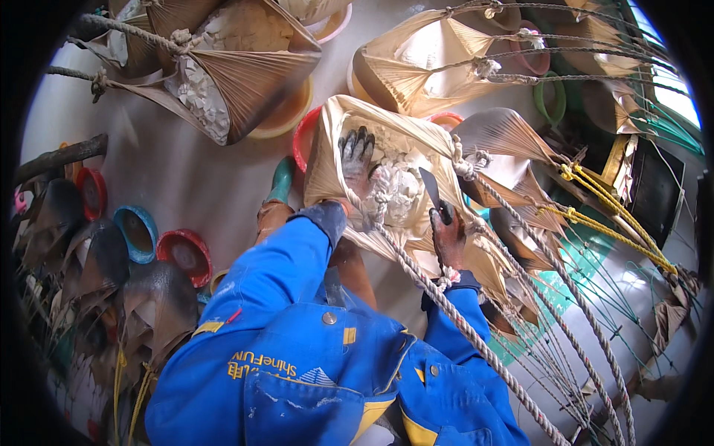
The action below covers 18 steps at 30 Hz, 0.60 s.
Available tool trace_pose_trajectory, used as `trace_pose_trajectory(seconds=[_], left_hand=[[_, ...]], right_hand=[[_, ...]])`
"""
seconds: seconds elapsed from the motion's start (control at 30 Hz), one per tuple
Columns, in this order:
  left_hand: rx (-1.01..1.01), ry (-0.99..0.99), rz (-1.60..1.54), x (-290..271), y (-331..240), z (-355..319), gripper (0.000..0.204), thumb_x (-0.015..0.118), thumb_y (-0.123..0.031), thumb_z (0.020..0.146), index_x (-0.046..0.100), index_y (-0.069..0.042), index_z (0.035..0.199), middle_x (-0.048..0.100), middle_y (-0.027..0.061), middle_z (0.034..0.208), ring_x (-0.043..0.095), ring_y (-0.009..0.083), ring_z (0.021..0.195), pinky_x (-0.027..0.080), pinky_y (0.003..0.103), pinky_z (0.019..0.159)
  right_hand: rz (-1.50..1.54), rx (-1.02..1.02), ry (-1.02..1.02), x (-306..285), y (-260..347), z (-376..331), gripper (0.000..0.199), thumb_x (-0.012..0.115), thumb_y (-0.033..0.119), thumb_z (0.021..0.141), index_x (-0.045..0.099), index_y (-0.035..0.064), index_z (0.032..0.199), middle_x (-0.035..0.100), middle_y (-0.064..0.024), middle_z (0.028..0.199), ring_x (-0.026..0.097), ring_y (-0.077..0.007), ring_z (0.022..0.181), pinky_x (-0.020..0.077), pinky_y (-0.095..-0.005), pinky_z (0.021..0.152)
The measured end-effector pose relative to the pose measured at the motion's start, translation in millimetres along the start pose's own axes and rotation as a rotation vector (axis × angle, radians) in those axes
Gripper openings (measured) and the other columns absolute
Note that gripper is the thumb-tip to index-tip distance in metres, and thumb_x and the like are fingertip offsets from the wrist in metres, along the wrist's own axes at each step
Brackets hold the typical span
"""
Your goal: The person stands on a boat deck and repeatedly opens hanging woven baskets to remove white lumpy items, placing them into nearby buckets. The person handles each basket one at a time, shaking and emptying its contents into the buckets.
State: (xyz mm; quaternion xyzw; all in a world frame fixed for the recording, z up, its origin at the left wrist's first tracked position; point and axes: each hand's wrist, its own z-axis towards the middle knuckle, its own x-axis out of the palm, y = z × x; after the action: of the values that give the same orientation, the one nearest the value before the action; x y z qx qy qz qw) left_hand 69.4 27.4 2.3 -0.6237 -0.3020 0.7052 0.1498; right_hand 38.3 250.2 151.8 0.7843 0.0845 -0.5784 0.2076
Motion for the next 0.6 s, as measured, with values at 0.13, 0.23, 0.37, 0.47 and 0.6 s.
trace_pose_trajectory(seconds=[0.13, 0.23, 0.37, 0.47, 0.6], left_hand=[[-0.045, 0.089, 0.158, 2, -11, -17, 0.071, 0.047, -0.047, 0.089, 0.032, -0.005, 0.144, 0.028, 0.0178, 0.151, 0.024, 0.0343, 0.140, 0.015, 0.048, 0.115], [0.456, 0.157, 0.472, -1, -18, -58, 0.048, 0.036, -0.038, 0.094, 0.048, -0.009, 0.130, 0.040, 0.0113, 0.143, 0.036, 0.0291, 0.132, 0.024, 0.049, 0.112], [0.309, 0.804, -0.498, -3, 5, -85, 0.035, 0.045, -0.032, 0.094, 0.056, -0.008, 0.118, 0.059, 0.0137, 0.117, 0.058, 0.0276, 0.109, 0.047, 0.041, 0.094], [0.043, 0.699, -1.060, -14, 19, -86, 0.029, 0.049, -0.020, 0.094, 0.058, -0.005, 0.117, 0.066, 0.0114, 0.105, 0.062, 0.0252, 0.103, 0.049, 0.038, 0.090], [0.237, 0.652, -0.845, -45, 23, -99, 0.031, 0.049, -0.013, 0.095, 0.056, -0.005, 0.123, 0.065, 0.0102, 0.113, 0.060, 0.0218, 0.106, 0.046, 0.035, 0.092]], right_hand=[[0.330, 0.397, 0.194, 1, 1, 4, 0.031, 0.052, 0.024, 0.092, 0.058, 0.0063, 0.116, 0.057, -0.0152, 0.118, 0.054, -0.0346, 0.106, 0.0436, -0.0436, 0.089], [0.294, 0.365, 0.114, 8, -3, 3, 0.036, 0.053, 0.029, 0.092, 0.057, 0.0049, 0.119, 0.059, -0.0164, 0.116, 0.055, -0.0351, 0.107, 0.0414, -0.0424, 0.093], [0.186, 0.314, 0.134, 22, -11, -5, 0.034, 0.056, 0.029, 0.092, 0.057, 0.0152, 0.123, 0.057, -0.0098, 0.124, 0.052, -0.0311, 0.115, 0.0329, -0.0502, 0.100], [0.133, 0.267, 0.115, 27, -11, -7, 0.033, 0.057, 0.030, 0.091, 0.058, 0.0200, 0.123, 0.055, -0.0057, 0.127, 0.050, -0.0303, 0.117, 0.0310, -0.0541, 0.101], [0.169, 0.288, 0.117, 26, -2, -3, 0.040, 0.058, 0.034, 0.089, 0.058, 0.0124, 0.122, 0.060, -0.0090, 0.120, 0.052, -0.0294, 0.115, 0.0336, -0.0463, 0.100]])
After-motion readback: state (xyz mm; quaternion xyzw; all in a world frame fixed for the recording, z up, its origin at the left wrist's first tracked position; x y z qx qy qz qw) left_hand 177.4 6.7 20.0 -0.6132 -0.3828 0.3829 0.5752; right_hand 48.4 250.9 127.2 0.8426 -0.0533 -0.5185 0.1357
